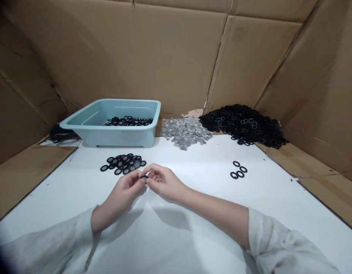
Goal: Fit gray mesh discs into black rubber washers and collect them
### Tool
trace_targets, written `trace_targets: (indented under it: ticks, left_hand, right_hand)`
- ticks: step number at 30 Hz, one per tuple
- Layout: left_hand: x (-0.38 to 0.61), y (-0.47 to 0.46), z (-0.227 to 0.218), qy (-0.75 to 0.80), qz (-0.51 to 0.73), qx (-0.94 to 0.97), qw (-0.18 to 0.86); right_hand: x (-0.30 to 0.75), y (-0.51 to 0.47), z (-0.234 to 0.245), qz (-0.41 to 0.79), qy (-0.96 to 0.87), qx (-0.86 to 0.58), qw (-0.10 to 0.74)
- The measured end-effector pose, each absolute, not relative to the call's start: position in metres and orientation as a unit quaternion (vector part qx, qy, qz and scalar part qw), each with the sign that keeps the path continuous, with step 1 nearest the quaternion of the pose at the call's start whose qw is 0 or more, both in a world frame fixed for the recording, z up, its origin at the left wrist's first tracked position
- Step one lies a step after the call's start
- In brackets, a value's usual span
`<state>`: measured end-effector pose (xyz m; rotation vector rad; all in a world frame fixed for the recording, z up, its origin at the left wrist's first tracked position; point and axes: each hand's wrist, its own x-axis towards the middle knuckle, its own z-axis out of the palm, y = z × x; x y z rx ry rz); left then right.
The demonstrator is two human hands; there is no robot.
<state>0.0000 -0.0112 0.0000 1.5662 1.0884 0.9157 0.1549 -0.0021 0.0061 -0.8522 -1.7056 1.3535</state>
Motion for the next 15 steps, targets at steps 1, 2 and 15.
trace_targets:
  ticks: [1, 2, 15]
  left_hand:
    - [-0.0004, -0.0114, -0.0005, 0.448, 0.369, 0.657, 0.481]
    - [-0.0008, -0.0116, -0.0010, 0.448, 0.361, 0.671, 0.467]
    - [0.0000, -0.0127, -0.0013, 0.465, 0.334, 0.711, 0.408]
  right_hand:
    - [0.1552, -0.0018, 0.0065, 0.523, -0.682, -0.334, 0.387]
    - [0.1557, -0.0016, 0.0070, 0.504, -0.698, -0.335, 0.382]
    - [0.1561, -0.0030, 0.0085, 0.408, -0.761, -0.351, 0.362]
